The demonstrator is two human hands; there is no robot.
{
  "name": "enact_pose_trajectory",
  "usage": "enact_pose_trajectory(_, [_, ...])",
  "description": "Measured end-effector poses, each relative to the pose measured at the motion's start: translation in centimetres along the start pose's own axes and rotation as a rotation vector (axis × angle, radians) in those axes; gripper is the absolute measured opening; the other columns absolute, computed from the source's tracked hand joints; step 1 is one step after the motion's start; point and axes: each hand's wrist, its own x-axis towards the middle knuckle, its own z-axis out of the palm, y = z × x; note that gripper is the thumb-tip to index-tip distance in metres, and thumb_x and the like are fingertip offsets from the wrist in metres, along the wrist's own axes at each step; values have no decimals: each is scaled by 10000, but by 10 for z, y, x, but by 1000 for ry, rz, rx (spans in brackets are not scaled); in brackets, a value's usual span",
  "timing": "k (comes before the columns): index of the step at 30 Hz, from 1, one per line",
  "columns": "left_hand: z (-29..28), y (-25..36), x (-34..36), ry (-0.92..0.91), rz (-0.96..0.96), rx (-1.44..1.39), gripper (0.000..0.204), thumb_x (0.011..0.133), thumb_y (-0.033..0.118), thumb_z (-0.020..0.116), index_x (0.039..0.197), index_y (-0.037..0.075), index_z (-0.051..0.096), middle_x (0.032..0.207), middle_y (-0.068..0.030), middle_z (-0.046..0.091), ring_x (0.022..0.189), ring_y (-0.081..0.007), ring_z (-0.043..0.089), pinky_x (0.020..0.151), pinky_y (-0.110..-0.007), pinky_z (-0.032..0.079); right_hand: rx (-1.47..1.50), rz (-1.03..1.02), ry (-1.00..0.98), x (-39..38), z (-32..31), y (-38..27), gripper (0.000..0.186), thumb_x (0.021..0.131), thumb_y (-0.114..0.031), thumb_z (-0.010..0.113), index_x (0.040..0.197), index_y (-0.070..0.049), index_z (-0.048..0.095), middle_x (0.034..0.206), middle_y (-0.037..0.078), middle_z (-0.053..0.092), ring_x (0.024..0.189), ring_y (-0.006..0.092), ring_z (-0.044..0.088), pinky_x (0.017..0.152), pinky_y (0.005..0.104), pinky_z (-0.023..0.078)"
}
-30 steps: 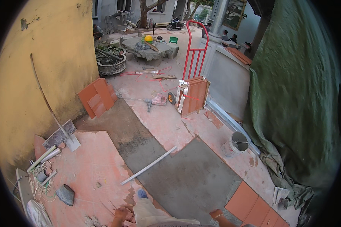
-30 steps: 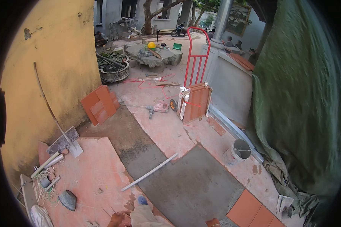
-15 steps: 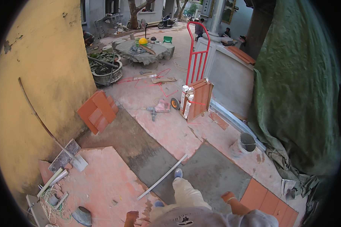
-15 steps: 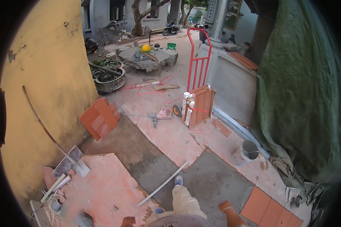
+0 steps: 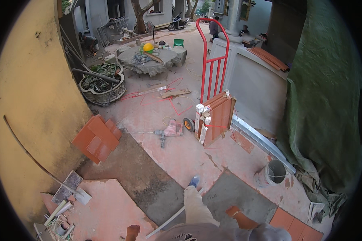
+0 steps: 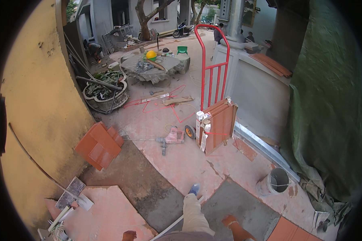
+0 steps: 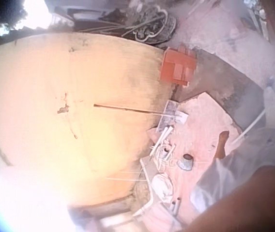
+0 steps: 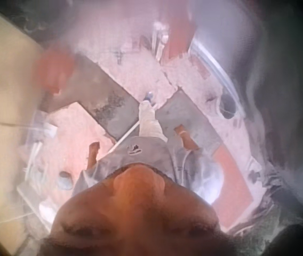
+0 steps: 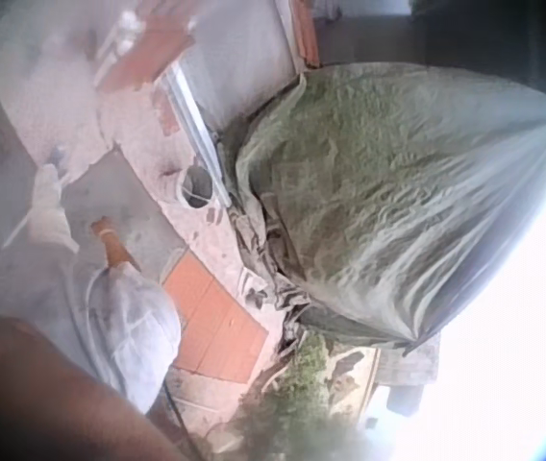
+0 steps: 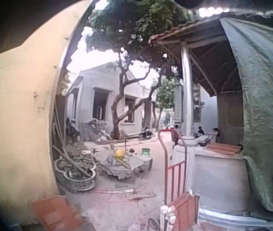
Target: The person spreads cement on the floor using a notched trowel, places terracotta tiles, and taps them into place with a rubber mallet. The person retrieves tiles from a nearby stack, aligns them, and continues spreading cement to prepare for additional tiles.
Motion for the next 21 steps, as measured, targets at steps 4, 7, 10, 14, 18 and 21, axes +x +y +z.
enact_pose_trajectory(4, [-92,106,130,-202,-172,-271,335,869,403,682,1032,111,713,1070,-95,732,1072,-312,673,893,-434,544,-87,-125,270,121,-105,-48,364,936,-336,589,1130,-60,728,1181,153,720,1104,281,674,948,413,527])
enact_pose_trajectory(7, [-183,195,222,-277,-44,-388,404,890,447,655,1089,102,722,1121,-120,730,1096,-337,665,924,-442,534,438,34,29,148,-218,-68,431,860,-402,633,1085,-52,744,1104,227,721,1101,401,657,983,448,512])
enact_pose_trajectory(10, [-293,277,302,-189,-84,-508,560,918,513,614,1220,49,699,1194,-174,714,1125,-374,658,980,-423,500,426,-73,293,153,-307,-84,410,842,-426,660,998,-60,759,1040,225,726,1022,414,673,929,473,531])
enact_pose_trajectory(14, [-398,367,384,-10,-57,-949,454,933,346,663,1237,10,686,1112,-155,743,1051,-195,687,944,-361,522,586,10,410,173,-376,-87,372,846,-376,635,936,-33,749,974,241,723,967,432,680,877,489,543])
enact_pose_trajectory(18, [-447,394,451,-33,65,-507,475,900,384,683,1221,34,700,1131,-197,732,1071,-298,702,946,-382,529,760,109,499,174,-398,-77,312,852,-299,663,961,-20,750,907,213,742,840,373,718,784,452,566])
enact_pose_trajectory(21, [-456,406,496,-168,61,-336,497,878,414,694,1207,43,704,1150,-221,715,1102,-347,685,952,-399,529,1068,216,419,158,-390,-68,252,869,-230,690,980,-13,753,801,159,743,676,259,708,653,385,565])
